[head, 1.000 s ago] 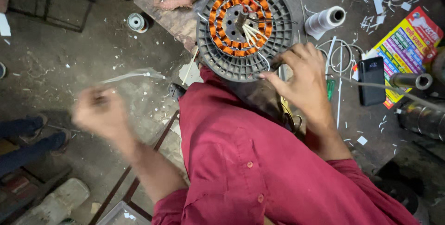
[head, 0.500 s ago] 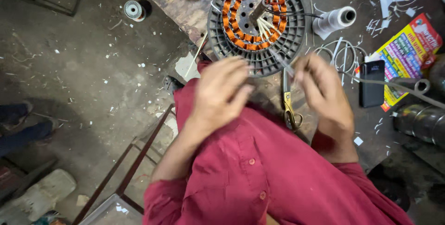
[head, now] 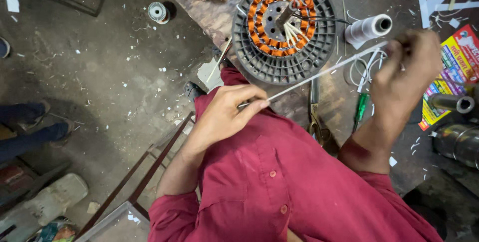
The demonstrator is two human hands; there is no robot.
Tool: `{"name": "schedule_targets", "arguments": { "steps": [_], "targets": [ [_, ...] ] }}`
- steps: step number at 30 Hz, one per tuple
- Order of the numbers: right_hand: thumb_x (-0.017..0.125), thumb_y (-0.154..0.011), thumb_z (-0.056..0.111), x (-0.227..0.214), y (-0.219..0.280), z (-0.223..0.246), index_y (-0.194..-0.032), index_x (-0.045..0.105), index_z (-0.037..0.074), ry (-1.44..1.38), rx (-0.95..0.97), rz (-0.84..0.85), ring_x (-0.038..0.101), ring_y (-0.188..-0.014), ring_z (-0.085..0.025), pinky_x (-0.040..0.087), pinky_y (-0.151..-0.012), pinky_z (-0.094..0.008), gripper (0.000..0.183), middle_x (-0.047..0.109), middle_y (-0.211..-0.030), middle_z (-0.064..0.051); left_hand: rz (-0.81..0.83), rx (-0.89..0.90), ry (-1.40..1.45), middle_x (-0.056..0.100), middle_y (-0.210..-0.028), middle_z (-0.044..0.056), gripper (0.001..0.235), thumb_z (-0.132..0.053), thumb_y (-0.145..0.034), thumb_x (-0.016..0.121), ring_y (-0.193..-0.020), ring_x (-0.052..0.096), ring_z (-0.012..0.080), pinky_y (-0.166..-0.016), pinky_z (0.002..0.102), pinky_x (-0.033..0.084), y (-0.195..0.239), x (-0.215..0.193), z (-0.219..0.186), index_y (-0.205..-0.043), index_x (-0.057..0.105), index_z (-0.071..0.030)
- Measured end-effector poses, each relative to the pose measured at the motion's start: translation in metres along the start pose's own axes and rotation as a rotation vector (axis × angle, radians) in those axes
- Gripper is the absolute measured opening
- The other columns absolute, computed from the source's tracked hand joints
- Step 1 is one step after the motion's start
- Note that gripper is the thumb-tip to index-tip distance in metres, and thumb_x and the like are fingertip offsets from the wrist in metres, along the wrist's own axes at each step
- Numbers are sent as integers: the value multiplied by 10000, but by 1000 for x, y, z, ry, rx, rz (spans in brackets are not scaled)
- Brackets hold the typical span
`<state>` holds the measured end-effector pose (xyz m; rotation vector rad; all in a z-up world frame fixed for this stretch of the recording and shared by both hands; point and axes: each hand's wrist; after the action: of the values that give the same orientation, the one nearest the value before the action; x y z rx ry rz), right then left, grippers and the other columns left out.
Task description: The person works on a motor stator, using pliers to strip and arrange copper wires, then uses a soldering iron to join wire ends. The person continues to bundle and secure the wires with a white tie, then inspects the stator from different angles.
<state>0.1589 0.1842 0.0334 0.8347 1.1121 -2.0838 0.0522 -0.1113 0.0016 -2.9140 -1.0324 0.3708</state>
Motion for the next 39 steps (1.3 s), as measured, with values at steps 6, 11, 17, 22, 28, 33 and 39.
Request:
{"name": "schedule_targets", "arguments": {
  "steps": [6,11,17,22,28,33,39],
  "targets": [
    [715,-831,4,-5,16,54,-1287,629,-7,-360,-123,410,531,-1359,-353,513,-1035,-437,464,506,-1466,-224,-80,63,-164,703,-900,148,136,-153,-984,669,-819,707,329,-701,389,538,-29,26,-10,-1022,687,-25],
    [769,-854,106,14,24,66,-1341,577,22,-742,98,615,680,-1062,-186,543,-879,-281,529,675,-1234,-151,-83,91,-112,686,-856,131,158,-187,-1016,673,-768,706,291,-670,371,527,-42,32,-6,-978,664,-33],
    [808,-871,5,35,10,26,-1037,775,-13,-581,-61,502,634,-729,-126,448,-639,-263,170,715,-860,-117,-110,14,53,679,-769,67,155,-183,-1017,656,-621,638,143,-553,290,461,-47,23,7,-994,680,-32],
    [808,-873,11,43,-35,-5,-971,789,-24,-542,136,412,557,-600,-126,361,-567,-281,105,682,-735,-102,-375,53,-384,665,-1076,88,399,-366,-931,788,-965,626,246,-850,426,487,-56,23,18,-1153,661,-59],
    [842,-827,-14,71,-68,-20,-981,780,-56,-474,-164,522,514,-636,-178,341,-573,-313,171,597,-729,-128,-372,111,-648,322,-1599,234,1198,-600,-688,950,-1462,397,445,-1235,583,303,-87,19,44,-1567,329,-71],
    [861,-941,52,80,-76,-4,-1045,776,-14,-457,-287,608,647,-764,-159,464,-635,-263,150,668,-910,-106,-187,182,-490,342,-1622,206,1192,-512,-658,988,-1495,408,418,-1285,562,308,-95,-3,60,-1578,348,-105],
    [832,-864,-24,65,-75,31,-1019,708,-83,-358,-345,635,675,-820,-229,506,-702,-321,207,663,-936,-147,-85,283,-442,355,-1608,201,1094,-478,-637,986,-1485,404,421,-1284,538,310,-102,-22,70,-1502,440,-92]
  ]
}}
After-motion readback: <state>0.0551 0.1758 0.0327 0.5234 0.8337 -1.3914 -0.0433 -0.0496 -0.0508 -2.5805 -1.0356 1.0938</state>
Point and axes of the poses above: each hand's wrist, its own y-axis away from the middle knuckle, its own x-axis out of the palm, z = x × y
